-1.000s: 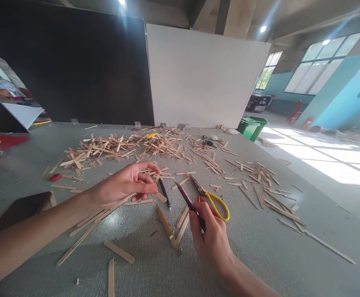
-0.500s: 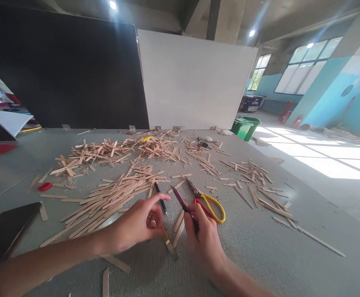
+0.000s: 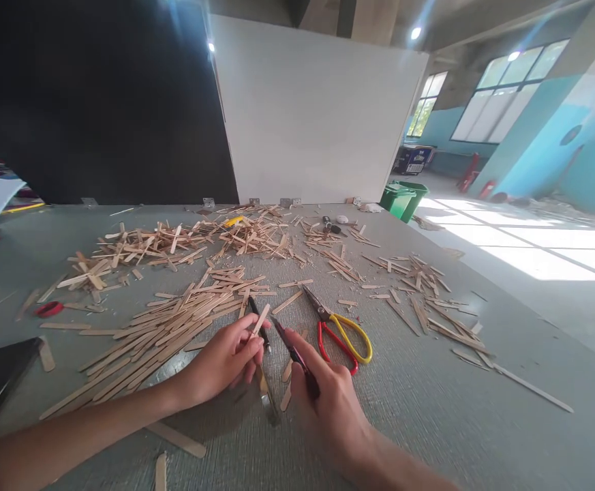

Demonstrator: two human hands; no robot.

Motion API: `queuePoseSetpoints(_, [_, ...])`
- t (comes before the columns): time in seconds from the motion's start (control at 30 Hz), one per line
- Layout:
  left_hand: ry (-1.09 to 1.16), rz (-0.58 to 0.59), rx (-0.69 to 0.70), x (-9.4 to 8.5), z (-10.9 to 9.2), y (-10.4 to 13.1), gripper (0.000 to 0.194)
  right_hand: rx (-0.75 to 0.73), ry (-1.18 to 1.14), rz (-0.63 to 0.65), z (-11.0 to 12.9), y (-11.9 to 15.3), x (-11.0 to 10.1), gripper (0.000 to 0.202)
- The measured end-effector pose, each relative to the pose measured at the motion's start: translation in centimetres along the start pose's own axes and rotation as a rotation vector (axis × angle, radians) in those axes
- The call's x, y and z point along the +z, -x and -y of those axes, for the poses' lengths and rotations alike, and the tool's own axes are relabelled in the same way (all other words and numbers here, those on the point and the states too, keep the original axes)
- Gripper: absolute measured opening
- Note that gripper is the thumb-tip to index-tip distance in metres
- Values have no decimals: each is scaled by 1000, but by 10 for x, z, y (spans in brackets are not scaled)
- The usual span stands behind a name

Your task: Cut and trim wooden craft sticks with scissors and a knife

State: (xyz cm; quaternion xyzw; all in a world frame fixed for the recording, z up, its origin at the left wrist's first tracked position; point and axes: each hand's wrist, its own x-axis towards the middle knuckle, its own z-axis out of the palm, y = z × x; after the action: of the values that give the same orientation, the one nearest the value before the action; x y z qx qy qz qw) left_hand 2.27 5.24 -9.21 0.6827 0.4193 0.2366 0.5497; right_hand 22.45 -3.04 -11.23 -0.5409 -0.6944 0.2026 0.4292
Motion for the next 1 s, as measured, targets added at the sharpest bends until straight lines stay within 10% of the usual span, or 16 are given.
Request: queuePoseSetpoints(1.0, [-47,103,-4,-3,-9,7,43,46,9,77,-3,-2,-2,47])
